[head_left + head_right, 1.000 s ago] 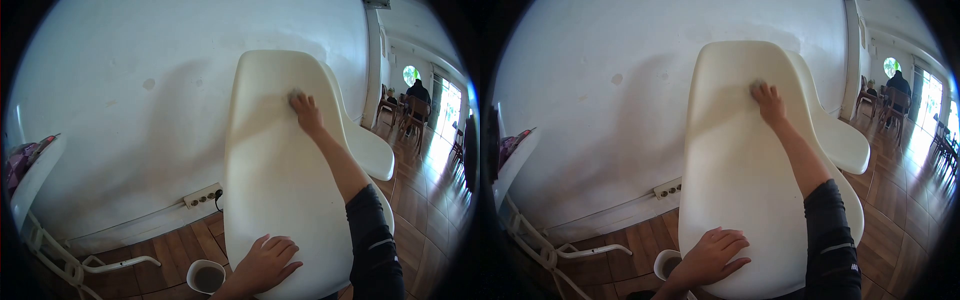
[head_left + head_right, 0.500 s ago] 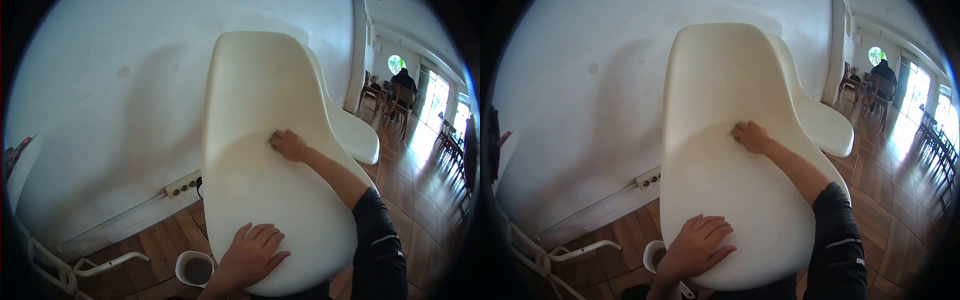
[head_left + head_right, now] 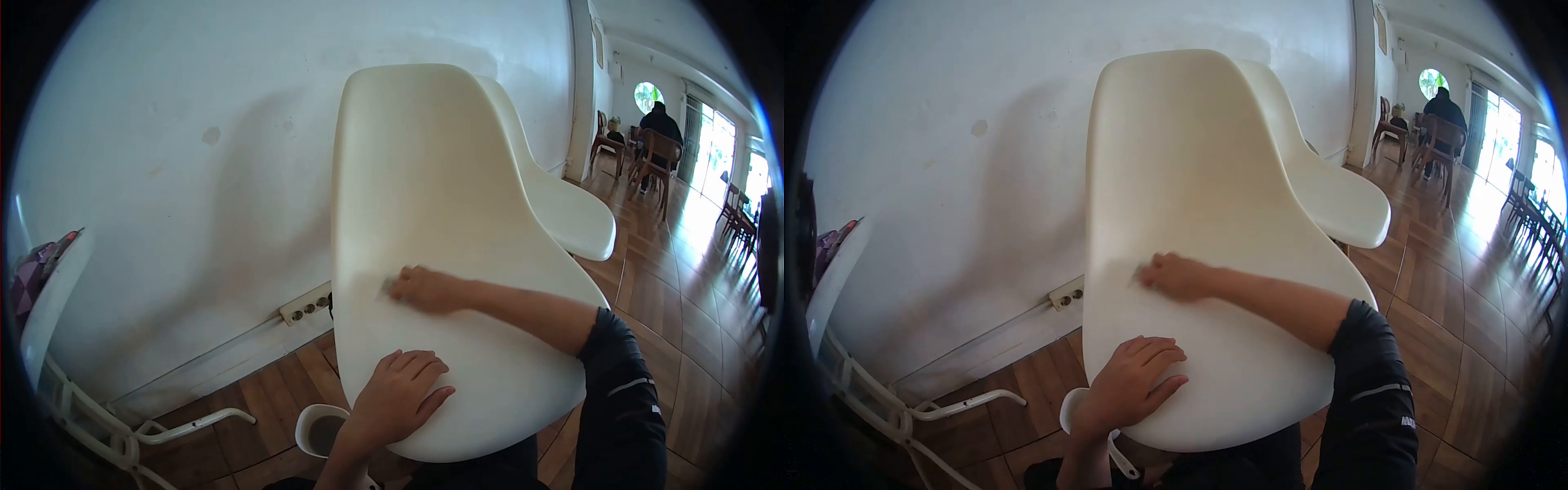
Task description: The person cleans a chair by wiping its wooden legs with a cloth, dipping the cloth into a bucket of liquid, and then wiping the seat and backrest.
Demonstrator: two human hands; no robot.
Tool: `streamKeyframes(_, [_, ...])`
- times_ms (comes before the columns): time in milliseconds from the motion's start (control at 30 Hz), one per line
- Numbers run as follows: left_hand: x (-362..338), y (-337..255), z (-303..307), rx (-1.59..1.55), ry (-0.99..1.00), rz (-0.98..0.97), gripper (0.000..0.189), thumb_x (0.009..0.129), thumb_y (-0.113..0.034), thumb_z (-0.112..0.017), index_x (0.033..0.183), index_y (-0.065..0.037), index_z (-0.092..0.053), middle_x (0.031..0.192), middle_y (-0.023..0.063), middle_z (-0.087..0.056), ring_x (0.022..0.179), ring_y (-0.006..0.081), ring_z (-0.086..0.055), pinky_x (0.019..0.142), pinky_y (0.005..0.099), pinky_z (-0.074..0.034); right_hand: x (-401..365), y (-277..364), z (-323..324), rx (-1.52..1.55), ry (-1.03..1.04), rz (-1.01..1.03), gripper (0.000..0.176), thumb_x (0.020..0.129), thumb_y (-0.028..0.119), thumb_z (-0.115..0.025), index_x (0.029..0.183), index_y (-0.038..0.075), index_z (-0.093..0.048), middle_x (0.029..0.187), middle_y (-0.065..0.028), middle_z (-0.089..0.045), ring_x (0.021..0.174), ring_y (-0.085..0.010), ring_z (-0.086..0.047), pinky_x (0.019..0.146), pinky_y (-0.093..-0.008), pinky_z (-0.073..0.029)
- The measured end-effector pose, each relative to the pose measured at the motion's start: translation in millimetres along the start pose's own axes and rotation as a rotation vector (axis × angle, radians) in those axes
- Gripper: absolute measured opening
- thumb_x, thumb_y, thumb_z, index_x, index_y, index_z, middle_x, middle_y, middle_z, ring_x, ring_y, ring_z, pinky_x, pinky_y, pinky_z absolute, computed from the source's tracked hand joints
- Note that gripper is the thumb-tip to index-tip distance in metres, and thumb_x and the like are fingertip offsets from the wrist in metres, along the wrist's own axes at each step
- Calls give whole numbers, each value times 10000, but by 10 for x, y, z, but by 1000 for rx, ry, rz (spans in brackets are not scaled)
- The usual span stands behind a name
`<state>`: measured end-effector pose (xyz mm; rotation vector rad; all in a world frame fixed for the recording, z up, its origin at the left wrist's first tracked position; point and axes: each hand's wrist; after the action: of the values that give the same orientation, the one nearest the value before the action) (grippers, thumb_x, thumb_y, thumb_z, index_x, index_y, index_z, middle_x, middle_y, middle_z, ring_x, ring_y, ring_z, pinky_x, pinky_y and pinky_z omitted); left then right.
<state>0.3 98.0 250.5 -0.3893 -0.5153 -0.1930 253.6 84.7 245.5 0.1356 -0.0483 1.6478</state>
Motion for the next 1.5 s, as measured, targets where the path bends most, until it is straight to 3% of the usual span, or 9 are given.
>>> streamKeyframes(167, [7, 16, 12, -9, 5, -21, 266, 875, -275, -591, 1036, -63, -581, 1104, 101, -592, 1092, 268, -542, 977, 435, -381, -402, -1064, 244, -381, -34, -544, 286, 912, 246, -481, 1188, 273, -549, 1309, -118, -417, 1140, -339, -470, 858, -484, -479])
streamKeyframes(367, [11, 13, 14, -6, 4, -50, 264, 867, -270, -607, 1036, -68, -581, 1107, 86, -591, 1098, 255, -542, 958, 447, -400, -647, -1530, 702, -804, -548, -520, 249, 838, 130, -551, 1073, 205, -581, 1193, -79, -478, 1040, -302, -515, 711, -385, -532])
streamKeyframes(567, [22, 19, 29, 29, 26, -82, 290, 862, -298, -616, 1047, -77, -582, 1109, 77, -591, 1110, 240, -537, 955, 444, -406, 12, -1492, 1244, -594, -1005, -510, 299, 802, 43, -531, 1077, 156, -556, 1122, -81, -506, 983, -318, -520, 740, -395, -536])
streamKeyframes(700, [19, 10, 38, 9, 51, -68, 297, 860, -308, -620, 1051, -82, -583, 1107, 65, -593, 1119, 227, -532, 955, 447, -407, 246, -1469, 995, -584, -1013, -384, 325, 778, 39, -547, 1075, 171, -556, 1111, -59, -507, 970, -298, -522, 745, -392, -540])
streamKeyframes(900, [49, -69, 76, 117, 71, 20, 345, 864, -377, -600, 1050, -87, -585, 1118, 46, -587, 1124, 208, -531, 969, 485, -376, -173, -1578, 619, -735, -558, 31, 330, 754, 51, -568, 1052, 194, -573, 1082, -27, -515, 934, -269, -527, 712, -398, -542])
streamKeyframes(1133, [52, -69, 66, 131, 127, 44, 372, 858, -403, -597, 1069, -97, -581, 1124, 38, -584, 1135, 205, -524, 977, 512, -357, 252, -1528, 1220, -625, -1095, -483, 322, 742, 95, -593, 1049, 187, -571, 1088, -62, -529, 933, -284, -533, 706, -401, -527])
streamKeyframes(1267, [53, -82, 79, 110, 106, 50, 373, 860, -403, -596, 1070, -96, -580, 1124, 41, -583, 1144, 205, -517, 984, 513, -352, 80, -1673, 456, -783, -753, -8, 378, 750, 117, -611, 1115, 187, -542, 1151, -52, -509, 981, -280, -525, 783, -376, -525])
streamKeyframes(1367, [47, -96, 89, 107, 93, 67, 369, 863, -401, -591, 1069, -95, -580, 1125, 44, -583, 1145, 210, -516, 989, 513, -346, -186, -1565, 406, -732, -397, -16, 398, 757, 116, -605, 1131, 230, -532, 1227, -20, -493, 983, -255, -525, 691, -369, -546])
streamKeyframes(1500, [41, -68, 86, 122, 139, 55, 372, 865, -400, -589, 1075, -94, -580, 1127, 45, -583, 1147, 214, -516, 997, 512, -339, -19, -1690, 1137, -748, -806, -80, 364, 769, 51, -556, 1105, 191, -560, 1129, -32, -529, 968, -270, -526, 685, -373, -542])
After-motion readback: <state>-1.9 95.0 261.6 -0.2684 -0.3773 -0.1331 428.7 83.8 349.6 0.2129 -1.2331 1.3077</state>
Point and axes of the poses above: each hand's wrist, its own x-axis towards the middle knuckle, its own z-axis out of the back of the hand, y = z × x
